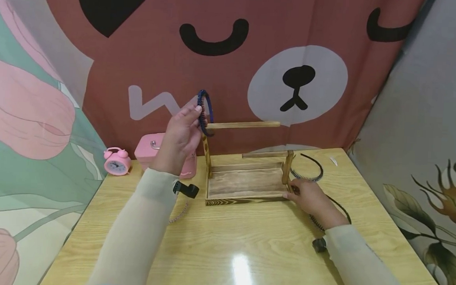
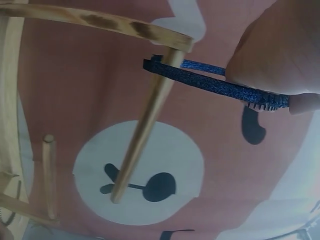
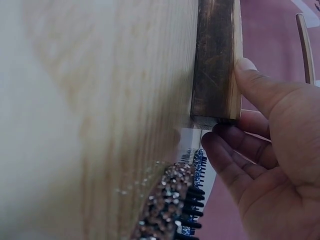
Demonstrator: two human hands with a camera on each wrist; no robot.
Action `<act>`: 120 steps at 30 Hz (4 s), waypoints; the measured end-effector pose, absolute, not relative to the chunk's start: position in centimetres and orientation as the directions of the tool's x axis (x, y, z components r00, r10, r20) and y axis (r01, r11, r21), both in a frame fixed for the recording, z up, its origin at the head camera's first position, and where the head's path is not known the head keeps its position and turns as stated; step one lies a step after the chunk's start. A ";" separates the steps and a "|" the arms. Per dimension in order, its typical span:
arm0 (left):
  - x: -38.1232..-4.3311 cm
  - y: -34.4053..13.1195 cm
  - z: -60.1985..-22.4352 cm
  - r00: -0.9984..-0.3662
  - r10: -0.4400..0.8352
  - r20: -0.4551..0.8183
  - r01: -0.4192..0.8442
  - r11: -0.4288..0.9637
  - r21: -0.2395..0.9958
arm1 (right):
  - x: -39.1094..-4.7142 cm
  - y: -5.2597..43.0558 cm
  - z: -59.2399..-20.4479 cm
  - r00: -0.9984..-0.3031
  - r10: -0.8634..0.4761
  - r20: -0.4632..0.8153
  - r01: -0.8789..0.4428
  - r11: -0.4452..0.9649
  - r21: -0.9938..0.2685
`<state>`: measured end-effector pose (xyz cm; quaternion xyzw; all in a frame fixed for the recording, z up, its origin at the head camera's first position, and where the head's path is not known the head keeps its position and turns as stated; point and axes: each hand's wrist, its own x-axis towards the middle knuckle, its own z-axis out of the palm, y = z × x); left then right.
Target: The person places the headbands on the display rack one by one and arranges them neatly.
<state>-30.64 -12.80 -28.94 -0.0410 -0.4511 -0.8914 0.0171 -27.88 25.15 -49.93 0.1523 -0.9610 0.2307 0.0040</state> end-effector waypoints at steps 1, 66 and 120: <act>-30.7 -12.6 -29.2 -0.997 0.001 0.078 0.063 -0.582 0.811 | -27.9 25.1 -50.0 -0.953 -0.293 0.084 -0.299 0.846 -0.442; -31.5 -9.3 -37.4 -0.980 -0.195 0.032 0.093 -0.314 0.945 | -27.9 25.4 -50.4 -0.957 -0.279 0.081 -0.286 0.848 -0.446; -21.2 -30.8 -49.3 -0.958 0.266 -0.110 0.164 0.818 0.551 | -27.5 25.1 -50.2 -0.958 -0.276 0.073 -0.278 0.846 -0.455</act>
